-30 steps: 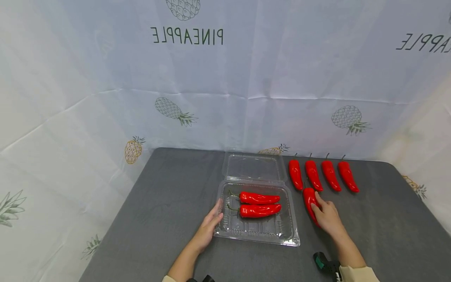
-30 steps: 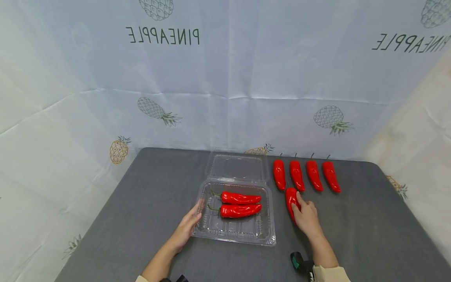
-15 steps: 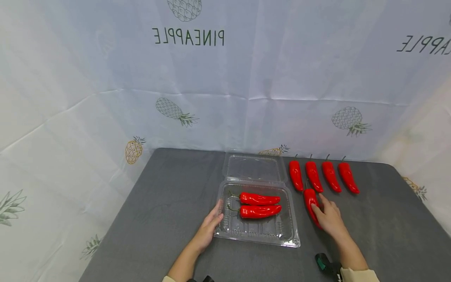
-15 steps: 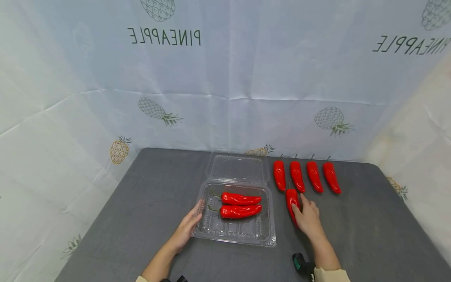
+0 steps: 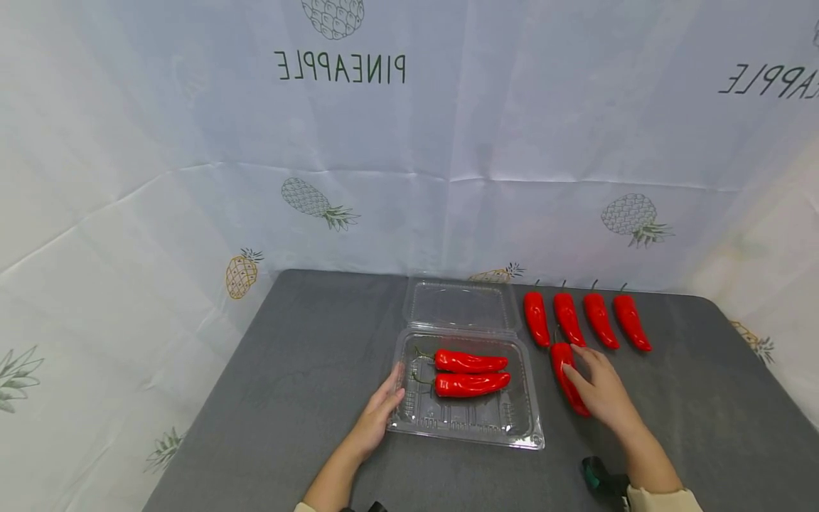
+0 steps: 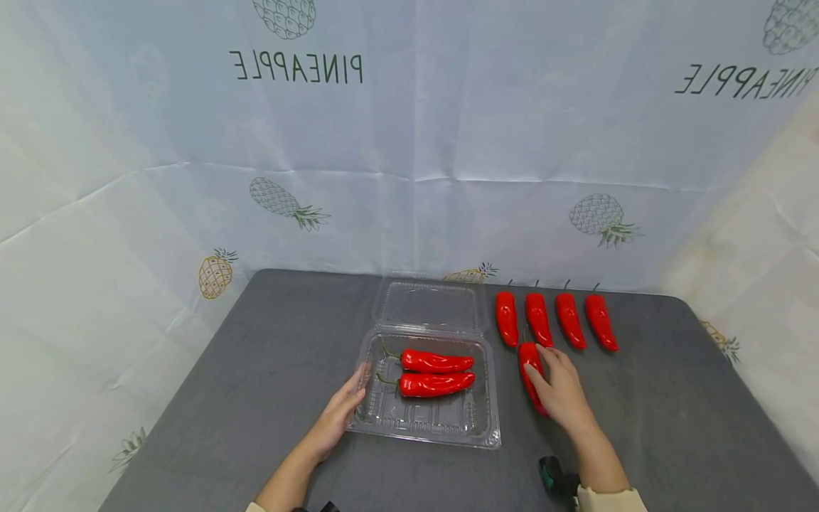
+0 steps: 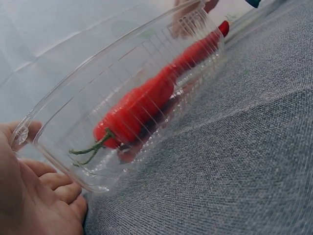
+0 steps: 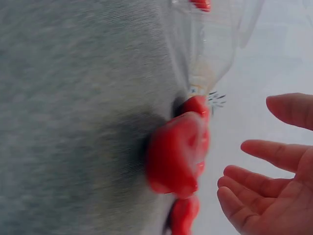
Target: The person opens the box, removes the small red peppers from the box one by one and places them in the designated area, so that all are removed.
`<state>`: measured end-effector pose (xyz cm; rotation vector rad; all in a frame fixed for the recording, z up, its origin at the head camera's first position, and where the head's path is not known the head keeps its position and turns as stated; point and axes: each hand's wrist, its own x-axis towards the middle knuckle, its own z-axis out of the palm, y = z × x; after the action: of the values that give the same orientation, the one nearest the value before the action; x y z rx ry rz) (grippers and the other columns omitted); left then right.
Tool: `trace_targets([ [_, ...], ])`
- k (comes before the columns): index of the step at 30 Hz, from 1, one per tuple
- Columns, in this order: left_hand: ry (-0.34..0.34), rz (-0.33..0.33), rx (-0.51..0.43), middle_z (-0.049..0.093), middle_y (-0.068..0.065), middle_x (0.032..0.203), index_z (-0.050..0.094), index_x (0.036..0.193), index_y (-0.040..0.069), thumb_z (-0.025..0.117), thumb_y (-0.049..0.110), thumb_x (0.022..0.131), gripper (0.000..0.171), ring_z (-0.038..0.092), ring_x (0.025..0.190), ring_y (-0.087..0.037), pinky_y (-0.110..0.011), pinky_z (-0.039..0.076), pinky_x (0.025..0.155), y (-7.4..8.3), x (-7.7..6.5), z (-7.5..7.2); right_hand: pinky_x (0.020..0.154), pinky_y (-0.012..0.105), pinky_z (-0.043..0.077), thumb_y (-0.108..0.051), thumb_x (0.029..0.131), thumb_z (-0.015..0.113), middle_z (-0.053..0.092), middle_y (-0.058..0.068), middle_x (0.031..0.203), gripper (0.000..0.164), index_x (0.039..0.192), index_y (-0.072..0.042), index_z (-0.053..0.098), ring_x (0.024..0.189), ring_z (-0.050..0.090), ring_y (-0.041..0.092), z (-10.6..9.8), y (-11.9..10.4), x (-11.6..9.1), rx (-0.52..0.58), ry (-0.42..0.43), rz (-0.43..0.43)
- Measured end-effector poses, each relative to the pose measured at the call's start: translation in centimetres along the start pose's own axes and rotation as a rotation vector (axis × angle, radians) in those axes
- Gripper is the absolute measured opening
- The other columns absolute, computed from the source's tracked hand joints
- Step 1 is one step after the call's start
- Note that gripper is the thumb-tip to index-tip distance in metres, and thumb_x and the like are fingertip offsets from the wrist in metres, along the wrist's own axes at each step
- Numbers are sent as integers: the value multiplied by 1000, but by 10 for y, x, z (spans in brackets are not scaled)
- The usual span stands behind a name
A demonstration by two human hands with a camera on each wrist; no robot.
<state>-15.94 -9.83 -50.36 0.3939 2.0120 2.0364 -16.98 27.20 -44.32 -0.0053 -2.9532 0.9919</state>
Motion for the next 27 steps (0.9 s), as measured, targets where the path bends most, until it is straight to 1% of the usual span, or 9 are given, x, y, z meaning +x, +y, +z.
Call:
trace_targets([
  [7,8,0,7,8,-20,155,9,148,-3,36,21,100,60,2,144,-32,1,13,98,-1,0,0,96,68,32,-26,93,54,35,33,135,55,134,8,41,121,35,49,-6,-16,4,5,4,-41],
  [13,9,4,6,8,-20,155,10,148,-4,36,20,100,59,2,144,-32,1,13,98,-2,0,-1,96,66,33,-30,91,58,36,29,138,56,134,3,44,125,35,46,-11,-37,13,18,-2,-79],
  [16,14,1,11,8,-20,155,10,148,-4,36,21,100,59,2,144,-32,2,13,98,-2,0,-1,97,65,34,-33,89,60,37,27,140,59,135,1,43,126,35,44,-11,-47,17,38,-28,-77],
  [19,17,0,16,9,-20,155,10,148,-3,36,22,100,60,2,144,-32,1,12,98,-1,0,0,97,62,36,-33,88,62,41,25,139,60,135,0,44,126,38,43,-9,-55,22,81,-54,-91],
  [24,15,-7,19,8,-19,155,10,148,-3,37,24,100,61,2,144,-32,0,12,99,1,-1,0,96,54,43,-30,86,66,49,23,135,60,133,1,47,124,46,42,-2,-65,27,182,-149,-143],
  [27,19,-15,21,9,-18,156,10,148,-2,37,25,100,61,2,144,-32,-1,11,100,3,-1,1,94,50,46,-30,85,67,54,23,131,59,131,3,49,120,51,41,2,-72,32,203,-198,-171],
])
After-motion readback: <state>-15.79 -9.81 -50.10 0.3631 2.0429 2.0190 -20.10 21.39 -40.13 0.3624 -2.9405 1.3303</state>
